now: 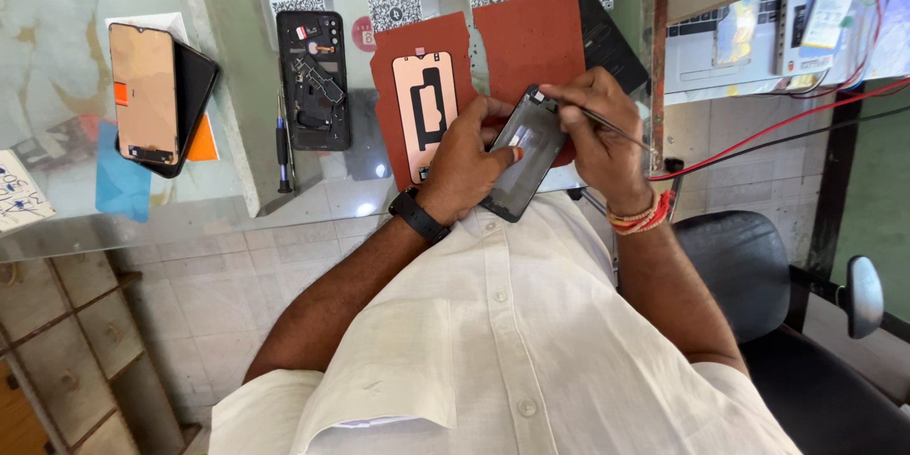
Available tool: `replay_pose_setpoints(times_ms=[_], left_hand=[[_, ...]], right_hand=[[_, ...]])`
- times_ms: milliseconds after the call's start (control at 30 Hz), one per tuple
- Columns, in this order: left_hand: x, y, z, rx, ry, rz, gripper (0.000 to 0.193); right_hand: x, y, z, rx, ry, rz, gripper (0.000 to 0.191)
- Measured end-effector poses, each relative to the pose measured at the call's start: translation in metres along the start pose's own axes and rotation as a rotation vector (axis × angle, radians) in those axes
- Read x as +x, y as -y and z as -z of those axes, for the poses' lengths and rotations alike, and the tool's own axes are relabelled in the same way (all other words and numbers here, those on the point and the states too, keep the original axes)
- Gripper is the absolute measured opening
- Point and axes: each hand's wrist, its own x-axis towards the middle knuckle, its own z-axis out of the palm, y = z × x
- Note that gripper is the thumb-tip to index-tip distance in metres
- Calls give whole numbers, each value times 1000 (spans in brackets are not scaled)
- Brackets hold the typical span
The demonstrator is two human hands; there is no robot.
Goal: The person handles a disassembled smartphone at a repair counter, peeling the old screen assembly away from the phone frame and using a metal pry tool to clean adhesive residue from the frame. A replacement display panel and its box sit on the counter as the person works the frame edges.
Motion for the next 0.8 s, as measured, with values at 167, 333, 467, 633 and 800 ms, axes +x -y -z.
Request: replay_pose_setpoints(times_ms=[167,333,467,633,800], left_hand=[[5,1,-4,3,4,41,46],[8,4,-1,-16,4,37,44],[10,4,1,-9,9,43,44],[10,1,1,49,-3,112,44],[9,-2,2,92,3,18,43]], right_hand=[[3,-16,4,91,53,-96,15],[13,-16,3,40,87,-70,15],[17,-15,5,-22,83,-19,18],[14,-18,1,51,55,-67,13],[12,-25,-7,24,1,-106,10]])
